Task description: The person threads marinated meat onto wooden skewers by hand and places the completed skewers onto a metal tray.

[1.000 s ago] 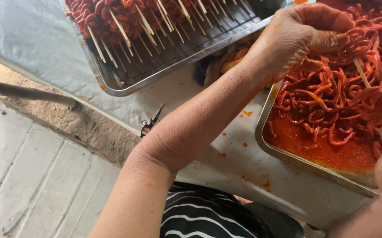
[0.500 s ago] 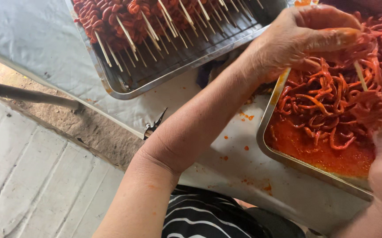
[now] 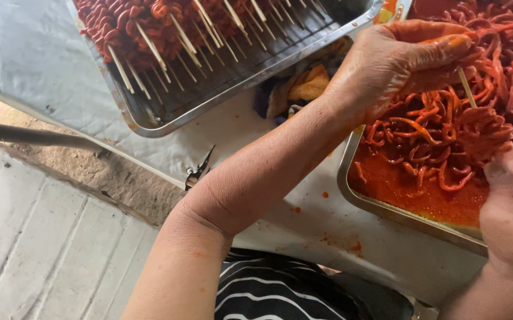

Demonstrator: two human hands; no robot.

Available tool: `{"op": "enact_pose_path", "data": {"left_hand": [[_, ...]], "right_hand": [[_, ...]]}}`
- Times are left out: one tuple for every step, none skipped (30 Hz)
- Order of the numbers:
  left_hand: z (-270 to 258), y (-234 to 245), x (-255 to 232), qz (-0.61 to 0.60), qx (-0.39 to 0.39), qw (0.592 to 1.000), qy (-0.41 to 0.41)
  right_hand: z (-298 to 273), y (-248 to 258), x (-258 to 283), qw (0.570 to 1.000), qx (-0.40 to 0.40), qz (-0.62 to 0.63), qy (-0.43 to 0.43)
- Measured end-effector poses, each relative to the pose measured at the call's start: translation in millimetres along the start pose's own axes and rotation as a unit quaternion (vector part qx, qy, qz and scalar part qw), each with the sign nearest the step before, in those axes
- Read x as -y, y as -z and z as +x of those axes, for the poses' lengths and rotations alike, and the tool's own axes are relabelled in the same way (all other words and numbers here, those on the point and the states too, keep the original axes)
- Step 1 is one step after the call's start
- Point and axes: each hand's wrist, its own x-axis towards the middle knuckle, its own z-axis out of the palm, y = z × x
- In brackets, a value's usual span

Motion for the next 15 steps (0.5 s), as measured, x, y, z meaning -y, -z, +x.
{"op": "enact_pose_path", "data": {"left_hand": [[0.4,0.1,1.0,0.018,-0.010,1.000,0.007],[1.1,0.5,0.6,0.038,-0.021,0.999,0.012],[1.7,0.8,-0.2,0.057,-0.032,0.998,0.016],[1.4,0.8,-0.9,0.064,-0.032,0.997,0.020],[0.7,0.5,-1.6,0.072,-0.032,0.997,0.024],[-0.1,-0.3,-2.1,0.080,-0.032,0.996,0.028],[-1.3,-1.8,-2.6,0.087,-0.028,0.995,0.033],[-2.3,-3.8,-3.0,0.094,-0.023,0.995,0.039],[-3.4,-6.3,-3.3,0.100,-0.018,0.994,0.044],[-5.5,-9.0,-3.2,0.098,-0.004,0.994,0.050],[-7.5,-11.7,-3.3,0.096,0.011,0.994,0.056],[-9.3,-14.6,-3.3,0.093,0.025,0.993,0.062],[-10.6,-17.1,-3.9,0.144,0.022,0.987,0.062],[-11.7,-19.4,-4.6,0.194,0.020,0.979,0.063],[-12.8,-21.5,-5.6,0.244,0.018,0.967,0.064]], "right_hand": [[0.1,1.5,2.0,1.000,0.001,-0.013,-0.007],[1.7,2.0,3.7,1.000,0.001,-0.023,-0.002],[3.2,2.5,5.4,0.999,0.000,-0.034,0.003],[3.9,2.8,7.3,0.999,0.000,-0.042,0.018],[4.9,3.5,8.5,0.999,0.001,-0.033,0.023],[4.8,3.6,9.4,0.999,0.001,-0.024,0.028],[4.9,4.1,9.4,1.000,0.004,0.002,0.023],[4.7,3.7,9.3,1.000,0.002,0.008,0.025],[4.2,3.4,8.6,1.000,-0.001,0.014,0.027],[1.6,0.8,8.5,0.999,-0.007,0.001,0.035],[0.8,0.2,7.2,0.999,-0.008,-0.021,0.047],[-0.5,-0.3,6.3,0.997,-0.010,-0.043,0.058],[-0.1,-0.7,4.6,0.996,-0.011,-0.056,0.069],[-1.2,-1.7,4.1,0.995,-0.014,-0.068,0.075],[-2.5,-1.3,4.7,0.994,-0.016,-0.072,0.077]]}}
